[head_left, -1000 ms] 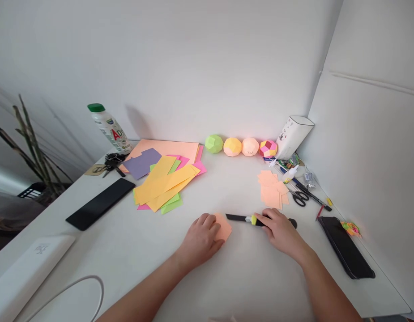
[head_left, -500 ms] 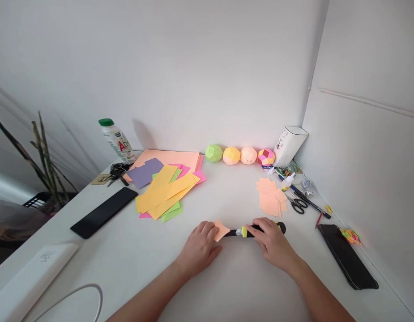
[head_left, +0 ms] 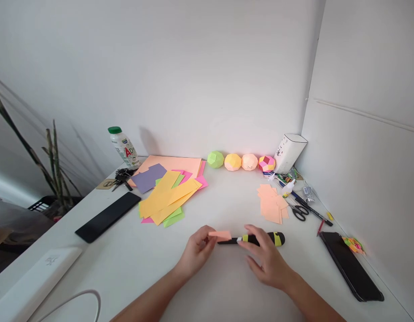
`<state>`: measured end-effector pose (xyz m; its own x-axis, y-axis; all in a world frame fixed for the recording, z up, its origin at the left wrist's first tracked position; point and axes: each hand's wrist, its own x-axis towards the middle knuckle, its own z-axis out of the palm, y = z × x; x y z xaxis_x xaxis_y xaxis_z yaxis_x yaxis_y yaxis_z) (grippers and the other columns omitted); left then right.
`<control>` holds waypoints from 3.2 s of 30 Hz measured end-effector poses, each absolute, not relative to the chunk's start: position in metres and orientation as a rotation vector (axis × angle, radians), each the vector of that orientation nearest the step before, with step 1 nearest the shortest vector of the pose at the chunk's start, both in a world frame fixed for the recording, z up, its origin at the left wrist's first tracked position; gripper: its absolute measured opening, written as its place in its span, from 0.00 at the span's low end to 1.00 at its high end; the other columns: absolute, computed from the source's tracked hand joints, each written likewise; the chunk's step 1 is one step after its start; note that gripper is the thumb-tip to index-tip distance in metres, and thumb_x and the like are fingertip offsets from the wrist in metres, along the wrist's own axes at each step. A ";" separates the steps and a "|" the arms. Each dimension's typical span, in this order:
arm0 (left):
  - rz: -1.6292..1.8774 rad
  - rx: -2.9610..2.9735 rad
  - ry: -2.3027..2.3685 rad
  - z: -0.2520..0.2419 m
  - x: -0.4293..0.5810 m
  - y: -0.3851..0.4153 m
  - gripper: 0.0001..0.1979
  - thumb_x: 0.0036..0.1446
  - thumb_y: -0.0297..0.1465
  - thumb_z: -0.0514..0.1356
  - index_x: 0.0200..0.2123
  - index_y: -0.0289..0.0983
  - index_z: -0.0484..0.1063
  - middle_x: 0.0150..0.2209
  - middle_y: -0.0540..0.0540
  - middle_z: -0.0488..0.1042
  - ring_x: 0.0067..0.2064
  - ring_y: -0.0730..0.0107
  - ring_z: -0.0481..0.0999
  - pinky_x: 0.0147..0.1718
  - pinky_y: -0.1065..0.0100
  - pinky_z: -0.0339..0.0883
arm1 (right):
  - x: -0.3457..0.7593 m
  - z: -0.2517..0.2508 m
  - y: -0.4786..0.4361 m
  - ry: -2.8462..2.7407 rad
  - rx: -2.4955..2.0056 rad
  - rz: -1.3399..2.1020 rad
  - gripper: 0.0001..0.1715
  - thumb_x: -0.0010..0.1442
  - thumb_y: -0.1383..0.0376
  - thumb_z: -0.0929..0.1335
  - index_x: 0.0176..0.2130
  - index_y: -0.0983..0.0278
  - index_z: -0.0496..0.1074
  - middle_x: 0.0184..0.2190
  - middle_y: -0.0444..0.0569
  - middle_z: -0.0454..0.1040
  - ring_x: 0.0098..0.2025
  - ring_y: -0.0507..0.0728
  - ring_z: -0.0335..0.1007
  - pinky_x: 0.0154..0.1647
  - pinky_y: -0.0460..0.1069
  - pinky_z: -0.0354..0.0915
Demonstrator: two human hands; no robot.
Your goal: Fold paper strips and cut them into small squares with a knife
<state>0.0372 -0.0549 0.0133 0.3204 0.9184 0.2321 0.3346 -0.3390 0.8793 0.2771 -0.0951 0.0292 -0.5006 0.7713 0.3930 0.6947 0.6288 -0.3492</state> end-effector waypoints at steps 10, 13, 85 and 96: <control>1.018 2.063 0.881 0.008 0.040 -0.061 0.13 0.62 0.29 0.51 0.46 0.41 0.72 0.42 0.42 0.71 0.44 0.65 0.72 0.42 0.64 0.70 | 0.268 0.021 -0.102 -2.370 -0.903 0.269 0.38 0.59 0.74 0.59 0.66 0.64 0.46 0.59 0.58 0.62 0.61 0.59 0.58 0.56 0.55 0.65; 1.170 2.213 1.046 0.007 0.029 -0.046 0.13 0.62 0.29 0.50 0.47 0.39 0.69 0.44 0.39 0.70 0.46 0.63 0.71 0.44 0.61 0.70 | 0.284 0.022 -0.088 -2.245 -1.070 -0.062 0.34 0.61 0.74 0.59 0.65 0.64 0.49 0.59 0.60 0.63 0.60 0.63 0.59 0.54 0.58 0.65; 0.515 2.247 2.233 -0.036 -0.059 0.040 0.32 0.64 0.44 0.40 0.60 0.24 0.57 0.62 0.29 0.56 0.61 0.47 0.59 0.55 0.52 0.56 | 0.349 0.014 -0.067 -2.052 -2.528 -0.152 0.27 0.58 0.76 0.59 0.55 0.67 0.67 0.43 0.58 0.73 0.45 0.64 0.66 0.28 0.49 0.62; 0.576 2.248 2.216 -0.023 -0.056 0.032 0.31 0.64 0.44 0.40 0.51 0.24 0.67 0.67 0.29 0.41 0.55 0.46 0.66 0.49 0.52 0.62 | 0.352 0.010 -0.069 -2.070 -2.472 -0.175 0.23 0.61 0.71 0.58 0.54 0.67 0.67 0.41 0.59 0.72 0.43 0.64 0.66 0.26 0.50 0.61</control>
